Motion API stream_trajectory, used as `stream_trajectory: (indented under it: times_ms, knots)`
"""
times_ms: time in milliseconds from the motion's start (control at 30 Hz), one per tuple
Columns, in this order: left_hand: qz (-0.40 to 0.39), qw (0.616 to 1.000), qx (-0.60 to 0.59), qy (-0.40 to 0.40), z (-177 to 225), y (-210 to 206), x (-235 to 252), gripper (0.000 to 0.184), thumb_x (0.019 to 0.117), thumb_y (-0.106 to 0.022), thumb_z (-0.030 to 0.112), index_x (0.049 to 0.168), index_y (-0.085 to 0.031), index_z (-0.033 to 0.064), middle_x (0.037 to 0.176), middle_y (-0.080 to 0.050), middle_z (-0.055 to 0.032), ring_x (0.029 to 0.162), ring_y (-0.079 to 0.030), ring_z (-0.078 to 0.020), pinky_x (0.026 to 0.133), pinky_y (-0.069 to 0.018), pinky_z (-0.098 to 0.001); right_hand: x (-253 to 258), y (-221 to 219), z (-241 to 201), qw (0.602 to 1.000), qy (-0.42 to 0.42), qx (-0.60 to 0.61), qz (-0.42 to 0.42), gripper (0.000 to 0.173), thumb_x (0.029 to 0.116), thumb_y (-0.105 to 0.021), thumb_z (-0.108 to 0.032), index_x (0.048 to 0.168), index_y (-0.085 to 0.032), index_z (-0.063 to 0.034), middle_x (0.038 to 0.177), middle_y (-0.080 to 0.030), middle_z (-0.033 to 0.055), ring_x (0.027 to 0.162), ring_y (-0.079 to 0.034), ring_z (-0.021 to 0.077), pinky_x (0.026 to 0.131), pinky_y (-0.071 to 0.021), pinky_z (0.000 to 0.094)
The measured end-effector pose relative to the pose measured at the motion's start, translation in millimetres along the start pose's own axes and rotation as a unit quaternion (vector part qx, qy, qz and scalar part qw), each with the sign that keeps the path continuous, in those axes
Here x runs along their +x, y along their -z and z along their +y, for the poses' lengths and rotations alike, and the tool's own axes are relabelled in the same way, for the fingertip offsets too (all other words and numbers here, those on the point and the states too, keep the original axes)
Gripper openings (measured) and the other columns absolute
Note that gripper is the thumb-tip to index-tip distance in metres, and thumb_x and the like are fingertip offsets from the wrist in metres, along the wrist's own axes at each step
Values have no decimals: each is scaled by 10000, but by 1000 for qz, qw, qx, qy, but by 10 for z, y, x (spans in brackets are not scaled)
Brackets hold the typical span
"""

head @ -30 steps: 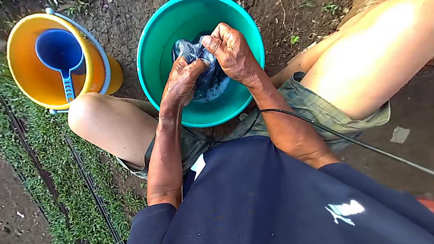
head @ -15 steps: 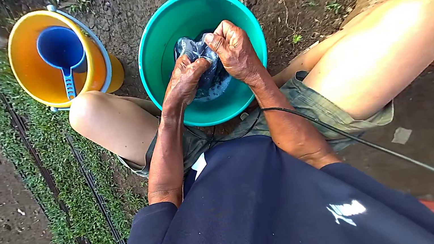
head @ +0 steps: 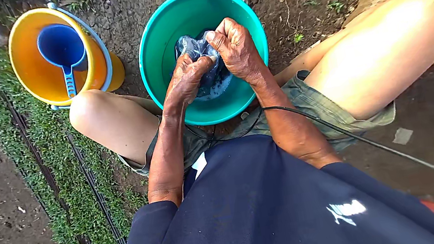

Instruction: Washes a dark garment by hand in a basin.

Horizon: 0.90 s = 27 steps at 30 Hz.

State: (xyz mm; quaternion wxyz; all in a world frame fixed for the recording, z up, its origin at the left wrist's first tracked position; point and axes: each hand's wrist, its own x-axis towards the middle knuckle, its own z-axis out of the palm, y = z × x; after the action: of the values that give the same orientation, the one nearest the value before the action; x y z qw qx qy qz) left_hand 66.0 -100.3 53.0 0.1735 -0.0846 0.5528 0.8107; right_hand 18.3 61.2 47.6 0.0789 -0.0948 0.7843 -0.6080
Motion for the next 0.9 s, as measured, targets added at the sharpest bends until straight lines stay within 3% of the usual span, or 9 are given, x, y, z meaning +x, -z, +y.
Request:
stream_trajectory:
  times_ms: [233, 433, 600, 733, 900]
  knots:
    - [9, 1000, 20, -2, -36, 20, 0, 206, 918, -592, 22, 1121, -575, -6, 967, -685, -111, 871, -690, -196, 785, -598, -389, -10, -12, -2, 1000, 1, -1, -4, 229, 1031, -613, -272, 886, -576, -99, 712, -541, -5, 635, -538, 97, 611, -466, 277]
    - [-3, 1000, 19, -7, -23, 28, 2, 238, 945, -631, 68, 1157, -570, -23, 994, -688, -136, 905, -701, -219, 827, -603, -413, -2, -7, 7, 1000, 3, -1, 0, 226, 1034, -603, -269, 885, -566, -103, 723, -539, -5, 651, -542, 97, 621, -467, 276]
    - [21, 999, 47, -6, -21, 6, -7, 156, 921, -609, 50, 1070, -584, 10, 918, -685, -97, 836, -693, -183, 761, -598, -372, -9, -9, -1, 1000, 3, -1, -6, 234, 1031, -616, -271, 881, -568, -98, 708, -533, -4, 630, -534, 99, 606, -463, 277]
    - [-2, 999, 45, -8, -10, 39, -6, 219, 941, -619, 57, 1142, -573, -15, 990, -691, -122, 908, -700, -205, 832, -601, -400, 1, 1, 1, 1000, 6, -5, 1, 232, 1033, -608, -273, 882, -567, -103, 716, -536, -6, 642, -537, 96, 614, -463, 276]
    - [7, 997, 76, -19, -27, 40, 6, 208, 939, -634, 81, 1113, -591, -26, 947, -696, -125, 866, -703, -205, 790, -606, -395, -8, -19, 7, 1000, -7, -19, 3, 237, 1034, -601, -289, 891, -576, -102, 723, -543, -4, 647, -545, 102, 621, -474, 290]
